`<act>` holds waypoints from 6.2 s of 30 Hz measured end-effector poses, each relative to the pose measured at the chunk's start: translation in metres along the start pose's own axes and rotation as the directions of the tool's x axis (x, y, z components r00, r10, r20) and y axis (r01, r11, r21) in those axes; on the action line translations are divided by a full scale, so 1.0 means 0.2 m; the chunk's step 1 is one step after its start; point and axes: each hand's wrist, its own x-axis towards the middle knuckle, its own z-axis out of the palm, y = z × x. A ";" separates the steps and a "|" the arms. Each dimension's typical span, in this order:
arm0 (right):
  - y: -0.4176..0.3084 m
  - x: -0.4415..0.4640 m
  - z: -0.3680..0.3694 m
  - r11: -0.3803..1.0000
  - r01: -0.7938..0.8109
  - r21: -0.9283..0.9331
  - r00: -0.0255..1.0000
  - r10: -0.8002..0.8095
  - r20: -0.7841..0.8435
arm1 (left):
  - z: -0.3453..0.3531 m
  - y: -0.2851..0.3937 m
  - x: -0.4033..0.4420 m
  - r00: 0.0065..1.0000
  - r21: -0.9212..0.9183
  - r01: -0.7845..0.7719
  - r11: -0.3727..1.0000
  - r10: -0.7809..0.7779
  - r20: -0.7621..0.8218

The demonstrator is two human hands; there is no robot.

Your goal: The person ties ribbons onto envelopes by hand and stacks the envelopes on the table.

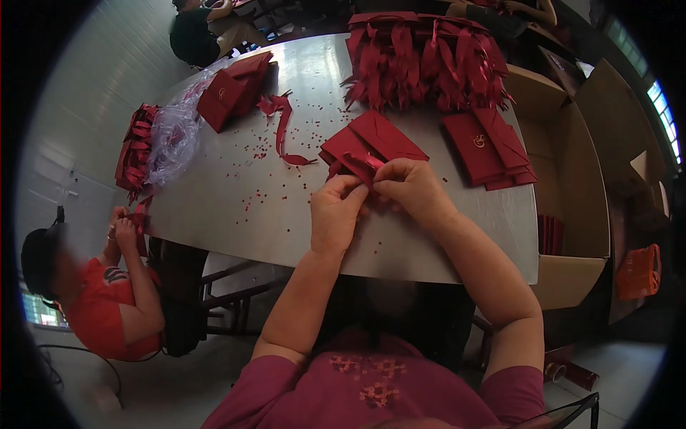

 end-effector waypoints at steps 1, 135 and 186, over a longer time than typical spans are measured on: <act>0.00 0.00 0.00 1.000 -0.001 0.000 1.000 0.001 0.000 | 0.00 -0.02 0.00 0.999 0.061 -0.035 0.998 0.035 0.012; 0.08 0.18 -0.10 0.811 0.015 0.585 0.997 -0.059 0.056 | -0.56 0.16 0.00 0.894 0.443 -0.239 0.864 0.017 0.449; 0.04 0.14 -0.08 0.914 -0.020 0.405 0.963 -0.091 0.252 | -0.42 0.11 -0.06 0.703 0.579 -0.711 0.399 0.421 0.574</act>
